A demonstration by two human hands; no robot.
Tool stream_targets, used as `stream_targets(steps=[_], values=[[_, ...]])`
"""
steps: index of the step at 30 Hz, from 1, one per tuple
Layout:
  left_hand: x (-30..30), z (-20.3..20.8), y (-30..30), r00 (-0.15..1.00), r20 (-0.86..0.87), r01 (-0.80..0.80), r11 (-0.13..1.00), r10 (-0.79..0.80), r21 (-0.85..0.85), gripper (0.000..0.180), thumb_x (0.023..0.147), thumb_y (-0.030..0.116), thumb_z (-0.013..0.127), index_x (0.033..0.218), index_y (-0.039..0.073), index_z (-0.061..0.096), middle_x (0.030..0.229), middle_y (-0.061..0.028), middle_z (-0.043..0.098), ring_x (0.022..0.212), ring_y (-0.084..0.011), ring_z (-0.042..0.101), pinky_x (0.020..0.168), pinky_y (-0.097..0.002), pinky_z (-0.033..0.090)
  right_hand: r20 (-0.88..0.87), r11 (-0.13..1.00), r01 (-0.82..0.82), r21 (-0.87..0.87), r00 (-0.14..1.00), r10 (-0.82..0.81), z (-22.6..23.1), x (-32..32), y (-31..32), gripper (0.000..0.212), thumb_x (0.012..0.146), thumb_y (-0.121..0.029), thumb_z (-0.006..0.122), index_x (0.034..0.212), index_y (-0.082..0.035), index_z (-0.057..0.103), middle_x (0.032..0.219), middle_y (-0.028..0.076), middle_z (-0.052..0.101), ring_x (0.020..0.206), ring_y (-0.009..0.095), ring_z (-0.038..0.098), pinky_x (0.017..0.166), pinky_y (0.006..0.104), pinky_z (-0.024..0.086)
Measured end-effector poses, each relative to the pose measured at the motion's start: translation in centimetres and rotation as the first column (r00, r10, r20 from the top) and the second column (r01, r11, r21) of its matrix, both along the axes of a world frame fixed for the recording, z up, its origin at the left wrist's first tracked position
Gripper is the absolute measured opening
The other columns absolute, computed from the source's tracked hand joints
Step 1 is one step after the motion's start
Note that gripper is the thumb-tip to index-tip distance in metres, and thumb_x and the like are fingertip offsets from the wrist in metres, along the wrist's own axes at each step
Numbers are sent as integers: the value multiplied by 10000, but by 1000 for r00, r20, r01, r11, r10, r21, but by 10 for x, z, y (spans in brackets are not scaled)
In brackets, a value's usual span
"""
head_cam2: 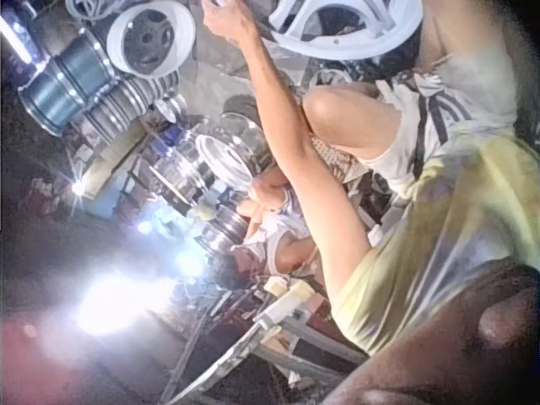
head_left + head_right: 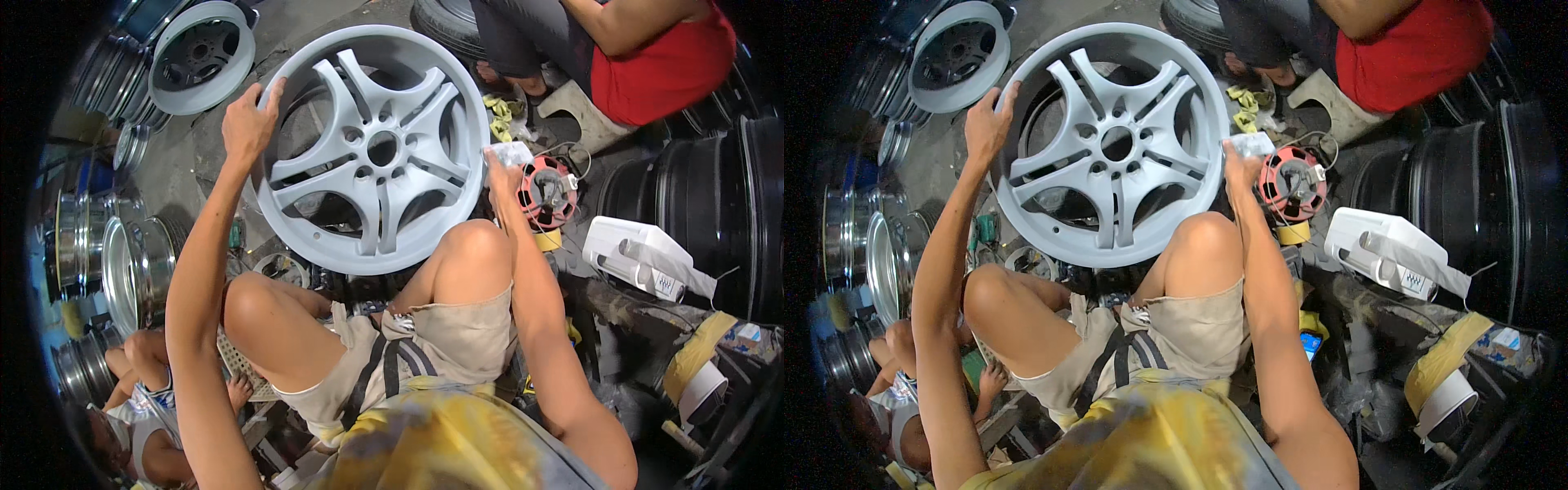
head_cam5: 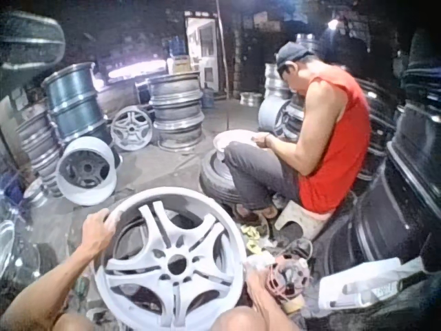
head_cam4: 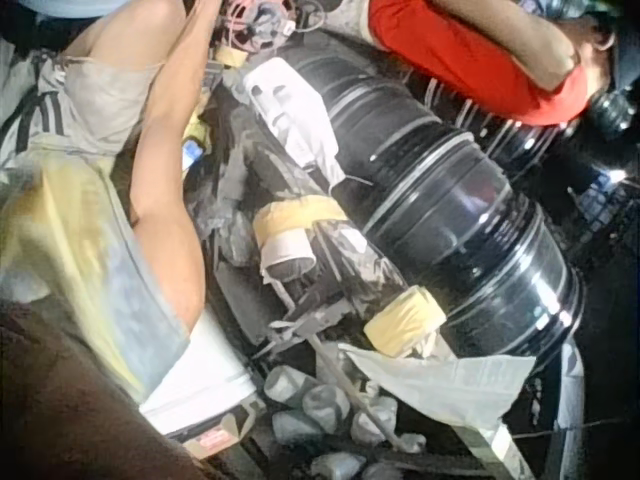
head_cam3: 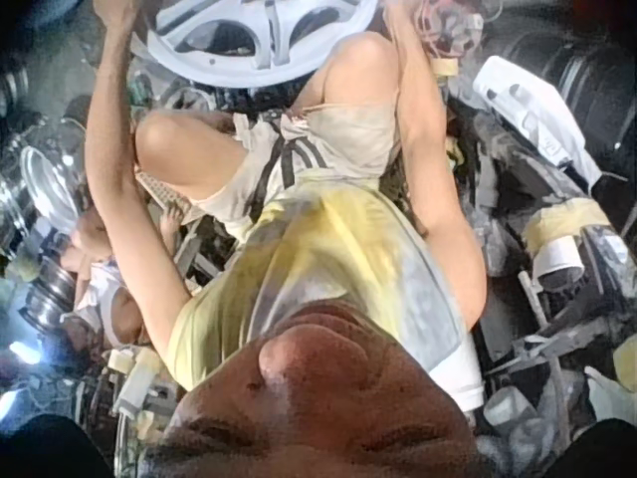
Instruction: The person scrubs a silver car rim with a small abrasive pad, rotating the rim to clean different sections. They then flip the rim over and continue scrubbing the other side. The person is sitting on the floor in a workshop environment.
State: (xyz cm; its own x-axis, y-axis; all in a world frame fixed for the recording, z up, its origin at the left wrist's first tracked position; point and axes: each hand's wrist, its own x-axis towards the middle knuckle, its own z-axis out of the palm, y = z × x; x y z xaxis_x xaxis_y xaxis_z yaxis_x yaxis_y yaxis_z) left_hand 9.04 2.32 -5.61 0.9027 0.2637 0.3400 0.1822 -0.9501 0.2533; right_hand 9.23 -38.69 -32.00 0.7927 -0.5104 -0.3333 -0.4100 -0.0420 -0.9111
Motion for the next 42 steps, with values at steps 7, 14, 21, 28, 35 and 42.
stream_targets(steps=[7,14,21,28,35,42], values=[[0,-3,-1,999,40,17,999,-19,35,591,928,602,541,879,25,659,804,-260,665,803,-466,648,722,-522,492,66,1000,0,-9,998,1,4,-9,2,509,709,-315,866,849,120,642,859,150,674,765,227,605,730,396,498],[-1,-2,-2,1000,6,-2,1000,2,19,594,925,616,538,884,37,663,791,-249,665,787,-460,648,713,-519,492,157,993,-67,93,986,52,-8,-29,-5,559,717,-326,866,1021,100,669,999,158,702,895,246,646,832,388,505],[-2,-7,6,1000,-4,-12,1000,12,21,627,906,653,538,873,39,660,777,-239,668,787,-452,651,712,-505,498,-142,945,-62,-322,990,17,52,9,-17,605,663,-398,847,991,83,683,1024,249,705,969,362,669,892,427,495],[4,-8,-6,999,37,38,999,-39,18,633,913,644,534,855,27,660,774,-254,660,779,-451,649,717,-506,496,-61,927,-271,-259,962,265,-35,-36,-84,572,692,-364,802,1023,84,673,1055,267,688,1016,366,665,921,413,498],[-1,-9,6,995,94,22,999,-25,39,626,912,637,544,850,24,659,785,-267,658,786,-452,649,723,-509,492,-30,835,-359,-416,924,382,12,-76,-70,423,724,-268,860,947,29,658,846,151,672,800,250,667,738,379,515],[1,-5,0,999,38,23,1000,-22,-17,629,907,636,555,831,18,648,767,-263,648,768,-455,639,716,-501,491,-65,700,-423,-575,877,477,28,-75,-73,374,720,-213,849,985,-14,677,822,153,689,796,288,678,737,383,516]])
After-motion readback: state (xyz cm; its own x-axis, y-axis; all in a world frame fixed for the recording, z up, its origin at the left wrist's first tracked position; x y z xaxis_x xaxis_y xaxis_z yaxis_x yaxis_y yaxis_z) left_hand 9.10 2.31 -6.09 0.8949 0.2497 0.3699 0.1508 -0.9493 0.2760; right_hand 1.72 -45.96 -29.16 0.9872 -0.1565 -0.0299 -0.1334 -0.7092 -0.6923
